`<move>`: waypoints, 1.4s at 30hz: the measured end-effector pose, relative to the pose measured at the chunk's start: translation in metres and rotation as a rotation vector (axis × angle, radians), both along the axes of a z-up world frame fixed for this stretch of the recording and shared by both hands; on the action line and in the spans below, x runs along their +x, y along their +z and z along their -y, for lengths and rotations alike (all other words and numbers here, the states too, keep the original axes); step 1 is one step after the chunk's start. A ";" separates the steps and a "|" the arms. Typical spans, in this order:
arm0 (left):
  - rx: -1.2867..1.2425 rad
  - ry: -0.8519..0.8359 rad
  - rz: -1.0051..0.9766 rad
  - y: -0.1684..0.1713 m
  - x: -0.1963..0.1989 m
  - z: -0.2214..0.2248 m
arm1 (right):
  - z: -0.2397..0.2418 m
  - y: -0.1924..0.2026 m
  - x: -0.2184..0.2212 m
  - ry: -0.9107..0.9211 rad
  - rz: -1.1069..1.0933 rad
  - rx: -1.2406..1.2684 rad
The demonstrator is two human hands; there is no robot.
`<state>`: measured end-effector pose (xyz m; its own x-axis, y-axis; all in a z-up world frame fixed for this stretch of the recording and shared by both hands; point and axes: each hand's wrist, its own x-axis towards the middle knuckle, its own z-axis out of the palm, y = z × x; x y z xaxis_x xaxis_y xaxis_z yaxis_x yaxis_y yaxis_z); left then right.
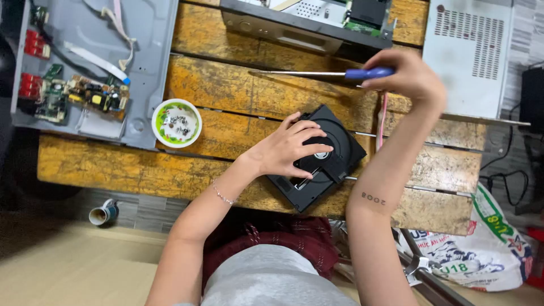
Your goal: Cleaning a DVD drive component with a toothbrush and using a screwdriver on the mechanism
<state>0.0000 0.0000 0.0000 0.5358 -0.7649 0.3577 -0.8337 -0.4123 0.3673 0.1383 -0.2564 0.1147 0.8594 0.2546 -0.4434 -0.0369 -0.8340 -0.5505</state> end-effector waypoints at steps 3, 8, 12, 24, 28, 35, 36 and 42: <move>-0.023 0.009 0.028 0.003 -0.001 -0.004 | 0.014 -0.048 0.023 0.122 0.050 -0.099; 0.000 0.012 0.015 0.012 -0.003 -0.006 | -0.009 -0.003 0.000 0.080 0.001 0.044; -0.013 0.019 0.054 0.016 -0.003 -0.008 | -0.003 0.005 -0.010 -0.042 0.068 0.095; -0.992 0.230 -0.733 -0.002 0.001 -0.010 | 0.013 -0.024 -0.002 -0.382 -0.174 -0.188; -1.155 0.297 -1.145 0.029 0.006 -0.021 | 0.019 -0.012 -0.009 -0.347 -0.156 0.023; -1.359 0.262 -1.504 0.032 0.009 -0.023 | 0.014 0.029 -0.042 -0.214 0.558 0.560; -1.389 0.280 -1.459 0.035 0.009 -0.023 | 0.007 0.036 -0.047 -0.155 0.677 0.724; -1.349 0.437 -1.357 0.032 0.009 -0.023 | -0.061 0.016 -0.035 0.183 0.623 0.698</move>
<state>0.0088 0.0233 0.0321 0.9577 -0.1515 -0.2448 0.2869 0.5727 0.7679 0.1037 -0.1957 0.1307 0.8105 0.4424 0.3838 0.5296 -0.2739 -0.8028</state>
